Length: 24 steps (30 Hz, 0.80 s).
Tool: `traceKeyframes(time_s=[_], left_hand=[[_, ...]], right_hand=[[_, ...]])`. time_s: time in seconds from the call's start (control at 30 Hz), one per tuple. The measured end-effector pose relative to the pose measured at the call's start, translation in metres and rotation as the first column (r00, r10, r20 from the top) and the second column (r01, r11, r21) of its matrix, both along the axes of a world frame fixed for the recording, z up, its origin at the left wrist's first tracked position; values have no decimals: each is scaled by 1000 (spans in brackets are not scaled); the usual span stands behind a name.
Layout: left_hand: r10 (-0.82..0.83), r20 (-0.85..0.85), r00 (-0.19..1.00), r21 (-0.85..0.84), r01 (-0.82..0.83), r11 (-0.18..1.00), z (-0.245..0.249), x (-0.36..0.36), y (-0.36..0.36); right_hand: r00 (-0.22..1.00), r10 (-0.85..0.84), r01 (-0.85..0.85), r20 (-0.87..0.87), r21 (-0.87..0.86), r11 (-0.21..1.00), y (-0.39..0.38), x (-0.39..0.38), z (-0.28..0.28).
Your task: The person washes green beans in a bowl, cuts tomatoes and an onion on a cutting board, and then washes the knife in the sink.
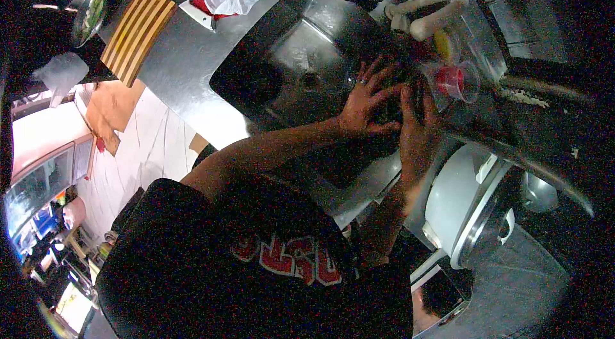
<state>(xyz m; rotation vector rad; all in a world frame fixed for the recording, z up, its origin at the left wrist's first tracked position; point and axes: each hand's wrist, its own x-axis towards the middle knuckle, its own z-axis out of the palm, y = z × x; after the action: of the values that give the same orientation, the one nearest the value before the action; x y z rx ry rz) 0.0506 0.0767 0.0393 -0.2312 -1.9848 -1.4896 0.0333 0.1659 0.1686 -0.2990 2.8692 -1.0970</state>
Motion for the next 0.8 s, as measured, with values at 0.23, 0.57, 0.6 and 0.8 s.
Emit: traceKeyframes(time_s=[0.23,0.57,0.6,0.8], left_hand=[[67,-53,996,16,-66,998,-1,-1,0],[93,-27,995,-102,-95,990,-3,8,-10],[112,-18,994,-118,-114,986,-1,9,-10],[130,-47,990,-107,-134,985,9,17,-16]], right_hand=[[999,30,-33,28,115,993,-20,9,21],[993,64,-71,95,82,994,-33,16,27],[993,81,-87,85,67,994,-34,18,26],[987,93,-87,-128,48,995,-32,22,22]])
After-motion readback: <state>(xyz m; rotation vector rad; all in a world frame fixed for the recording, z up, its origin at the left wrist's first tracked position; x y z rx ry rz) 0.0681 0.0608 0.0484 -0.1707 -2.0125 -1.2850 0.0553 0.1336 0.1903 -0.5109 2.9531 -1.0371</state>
